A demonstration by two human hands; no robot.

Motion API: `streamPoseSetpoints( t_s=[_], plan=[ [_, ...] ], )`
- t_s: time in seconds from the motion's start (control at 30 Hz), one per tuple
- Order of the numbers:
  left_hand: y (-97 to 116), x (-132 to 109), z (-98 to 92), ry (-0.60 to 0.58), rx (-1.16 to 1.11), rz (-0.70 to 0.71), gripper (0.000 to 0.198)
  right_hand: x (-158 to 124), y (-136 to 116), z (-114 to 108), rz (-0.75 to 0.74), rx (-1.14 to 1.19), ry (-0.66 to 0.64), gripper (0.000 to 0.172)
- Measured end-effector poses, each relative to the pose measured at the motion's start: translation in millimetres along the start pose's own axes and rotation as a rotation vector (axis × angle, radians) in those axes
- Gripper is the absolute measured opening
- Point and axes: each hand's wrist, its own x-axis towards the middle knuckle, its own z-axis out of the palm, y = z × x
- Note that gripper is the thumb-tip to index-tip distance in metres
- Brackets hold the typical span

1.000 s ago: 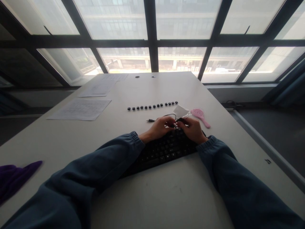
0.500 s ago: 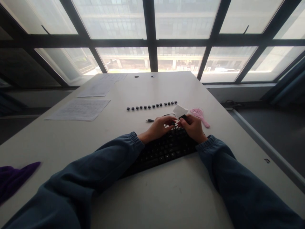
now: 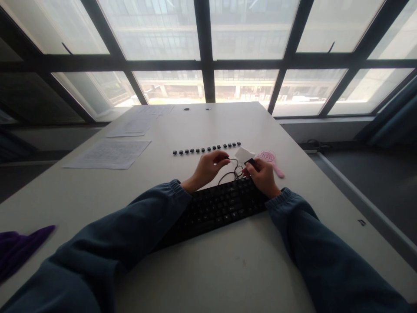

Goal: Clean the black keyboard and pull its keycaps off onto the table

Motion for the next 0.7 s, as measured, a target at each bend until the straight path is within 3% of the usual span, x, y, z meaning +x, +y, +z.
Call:
streamPoseSetpoints(
  t_s=[0.13, 0.23, 0.33, 0.47, 0.7],
  plan=[
    [3.4, 39.9, -20.8, -0.047, 0.097, -0.022, 0.035, -0.7, -2.8, 1.7, -0.005, -0.014, -0.026, 0.029],
    [-4.4, 85.7, -18.8, -0.103, 0.202, 0.027, 0.031, -0.3, -1.4, 2.0, -0.012, -0.005, -0.036, 0.026],
    [-22.1, 134.3, 2.1, -0.15, 0.269, 0.007, 0.026, 0.4, 2.1, 1.4, -0.029, -0.02, -0.049, 0.022],
    [-45.7, 183.8, 43.3, -0.229, 0.484, -0.038, 0.02, 0.9, 6.8, 1.3, -0.048, -0.051, -0.066, 0.018],
    [-73.1, 220.0, 96.4, -0.376, 0.711, -0.175, 0.026, 1.6, 7.2, 2.8, -0.039, -0.094, -0.075, 0.016]
  ],
)
